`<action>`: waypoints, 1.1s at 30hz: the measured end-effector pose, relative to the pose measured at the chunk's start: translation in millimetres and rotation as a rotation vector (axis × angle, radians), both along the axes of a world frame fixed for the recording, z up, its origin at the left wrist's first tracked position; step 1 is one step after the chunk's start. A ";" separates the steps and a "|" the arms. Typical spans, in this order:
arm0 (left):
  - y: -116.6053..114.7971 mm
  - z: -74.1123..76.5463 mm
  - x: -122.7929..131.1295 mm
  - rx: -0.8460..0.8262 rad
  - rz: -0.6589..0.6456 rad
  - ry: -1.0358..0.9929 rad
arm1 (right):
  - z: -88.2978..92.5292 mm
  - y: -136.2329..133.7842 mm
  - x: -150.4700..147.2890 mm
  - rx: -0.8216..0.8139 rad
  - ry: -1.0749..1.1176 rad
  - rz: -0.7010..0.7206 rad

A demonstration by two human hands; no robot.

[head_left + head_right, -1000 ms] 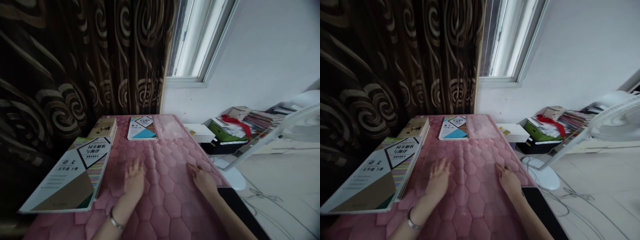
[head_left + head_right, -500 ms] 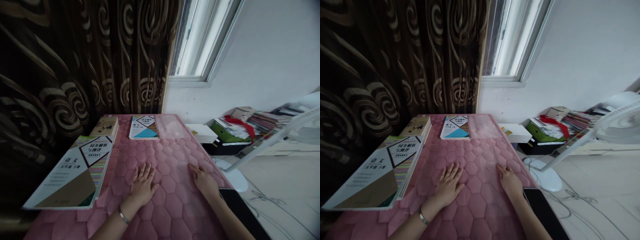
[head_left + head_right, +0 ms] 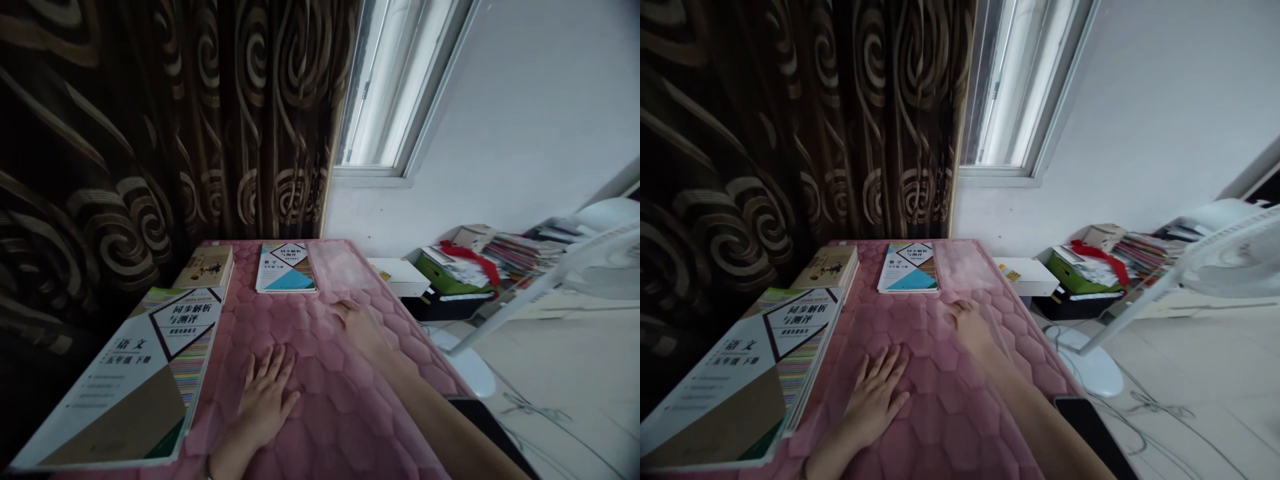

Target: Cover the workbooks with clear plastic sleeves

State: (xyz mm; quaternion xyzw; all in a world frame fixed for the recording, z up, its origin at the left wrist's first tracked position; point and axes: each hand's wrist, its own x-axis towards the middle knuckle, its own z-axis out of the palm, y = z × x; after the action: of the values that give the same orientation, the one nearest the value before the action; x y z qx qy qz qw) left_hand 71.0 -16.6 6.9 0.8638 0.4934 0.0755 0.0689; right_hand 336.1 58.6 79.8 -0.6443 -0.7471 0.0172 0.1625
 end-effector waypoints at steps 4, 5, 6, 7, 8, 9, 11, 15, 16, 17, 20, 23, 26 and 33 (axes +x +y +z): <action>0.0 3.7 -1.5 -0.023 0.002 -0.011 | -0.5 59.2 -41.1 -0.012 -0.103 0.076; 0.2 4.8 -1.9 -0.040 0.001 -0.016 | -2.7 72.4 -47.8 -0.021 -0.122 0.076; 0.4 5.9 -2.3 -0.059 -0.005 -0.022 | -5.4 84.4 -53.1 -0.032 -0.138 0.077; 0.6 7.1 -2.5 -0.079 -0.008 -0.027 | -8.5 95.0 -57.1 -0.041 -0.155 0.078; 0.8 8.3 -2.7 -0.098 -0.010 -0.031 | -11.8 104.0 -60.0 -0.048 -0.173 0.080; 0.9 9.5 -2.8 -0.115 -0.014 -0.031 | -15.4 111.3 -61.9 -0.054 -0.190 0.082; 1.0 11.8 -2.7 -0.139 -0.013 -0.031 | -22.9 121.7 -64.2 -0.066 -0.220 0.078; 1.3 12.6 -2.2 -0.133 -0.012 -0.022 | -34.7 131.0 -66.2 -0.081 -0.301 0.083; 1.5 11.7 -2.1 -0.122 -0.010 -0.018 | -36.3 132.3 -66.5 -0.081 -0.325 0.091; 1.7 10.3 -2.0 -0.114 -0.011 -0.012 | -37.5 133.4 -66.8 -0.081 -0.349 0.100; 2.4 4.7 -1.5 -0.073 -0.009 0.001 | -38.1 135.9 -67.5 -0.076 -0.415 0.131; 2.9 -0.3 -1.6 -0.054 -0.005 0.004 | -36.1 136.7 -68.7 -0.061 -0.466 0.187; 3.6 -3.2 -2.3 -0.071 -0.008 -0.016 | -32.3 136.5 -71.2 -0.046 -0.500 0.247; 3.7 -10.3 -3.7 -0.044 -0.002 -0.029 | -10.9 136.3 -85.1 0.007 -0.519 0.213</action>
State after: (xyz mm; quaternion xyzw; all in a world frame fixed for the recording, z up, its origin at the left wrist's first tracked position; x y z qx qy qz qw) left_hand 67.3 -12.9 -3.4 0.8613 0.4930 0.0770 0.0953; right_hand 251.0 194.9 68.9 -0.5446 -0.8272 -0.1340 -0.0350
